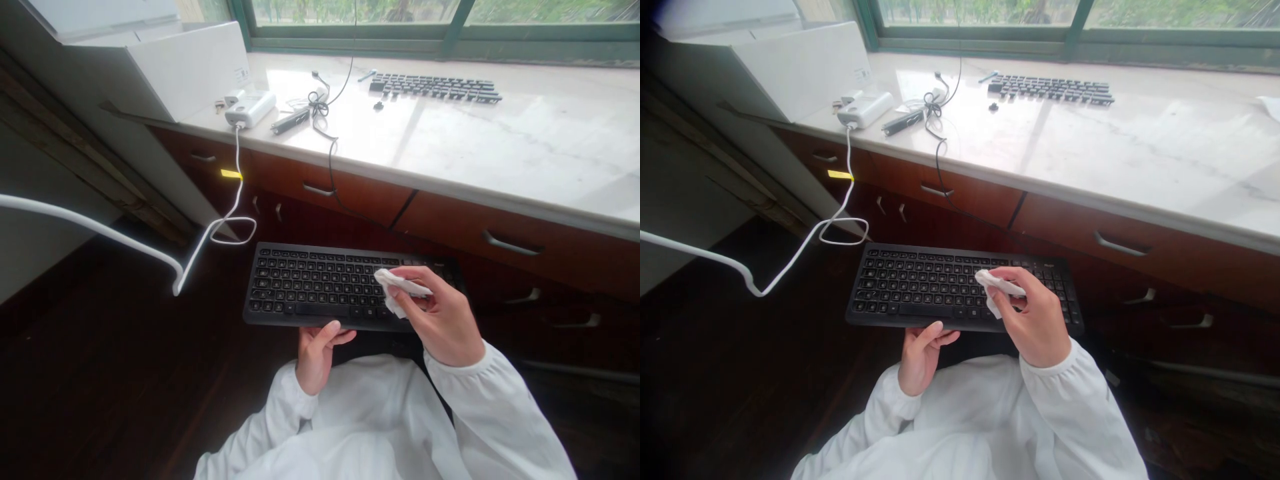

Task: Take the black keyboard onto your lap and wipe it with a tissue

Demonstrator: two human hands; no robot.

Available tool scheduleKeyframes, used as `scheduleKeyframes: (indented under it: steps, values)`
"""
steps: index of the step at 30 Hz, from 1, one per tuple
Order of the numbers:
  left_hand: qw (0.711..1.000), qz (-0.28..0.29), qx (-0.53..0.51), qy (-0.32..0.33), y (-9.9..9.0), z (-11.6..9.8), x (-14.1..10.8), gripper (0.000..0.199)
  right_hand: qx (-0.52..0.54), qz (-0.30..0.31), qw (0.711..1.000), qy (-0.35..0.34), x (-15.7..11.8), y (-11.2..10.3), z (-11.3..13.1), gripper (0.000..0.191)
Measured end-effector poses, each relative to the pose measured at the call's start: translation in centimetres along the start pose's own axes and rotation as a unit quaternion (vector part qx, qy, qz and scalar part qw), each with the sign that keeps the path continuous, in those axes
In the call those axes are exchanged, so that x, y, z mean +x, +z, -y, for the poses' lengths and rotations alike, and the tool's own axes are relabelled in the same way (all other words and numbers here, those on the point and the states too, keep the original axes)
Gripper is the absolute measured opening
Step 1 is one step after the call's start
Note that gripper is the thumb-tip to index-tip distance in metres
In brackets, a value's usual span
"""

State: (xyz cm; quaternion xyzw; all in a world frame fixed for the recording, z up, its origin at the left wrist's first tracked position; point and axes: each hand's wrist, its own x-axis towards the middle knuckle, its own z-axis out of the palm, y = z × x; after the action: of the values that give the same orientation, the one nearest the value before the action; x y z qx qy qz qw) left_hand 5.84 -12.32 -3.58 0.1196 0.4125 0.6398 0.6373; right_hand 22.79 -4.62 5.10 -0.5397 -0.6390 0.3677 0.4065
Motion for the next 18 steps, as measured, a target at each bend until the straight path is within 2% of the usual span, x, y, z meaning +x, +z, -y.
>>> scheduleKeyframes:
  steps: [8, 15, 18]
  values:
    - [1.000, 0.008, 0.010, -0.003, 0.0, 0.1, 0.0, 0.049, -0.087, -0.012, 0.995, -0.054, 0.0, 0.8, 0.5, 0.017]
    - [1.000, 0.012, 0.023, -0.009, 0.0, 0.3, -0.4, 0.051, -0.096, -0.017, 0.993, -0.072, 0.0, 1.0, 0.3, 0.016]
    - [0.999, 0.015, 0.029, -0.012, 0.1, 0.3, -0.4, 0.051, -0.108, -0.016, 0.989, -0.104, 0.2, 1.6, 1.0, 0.016]
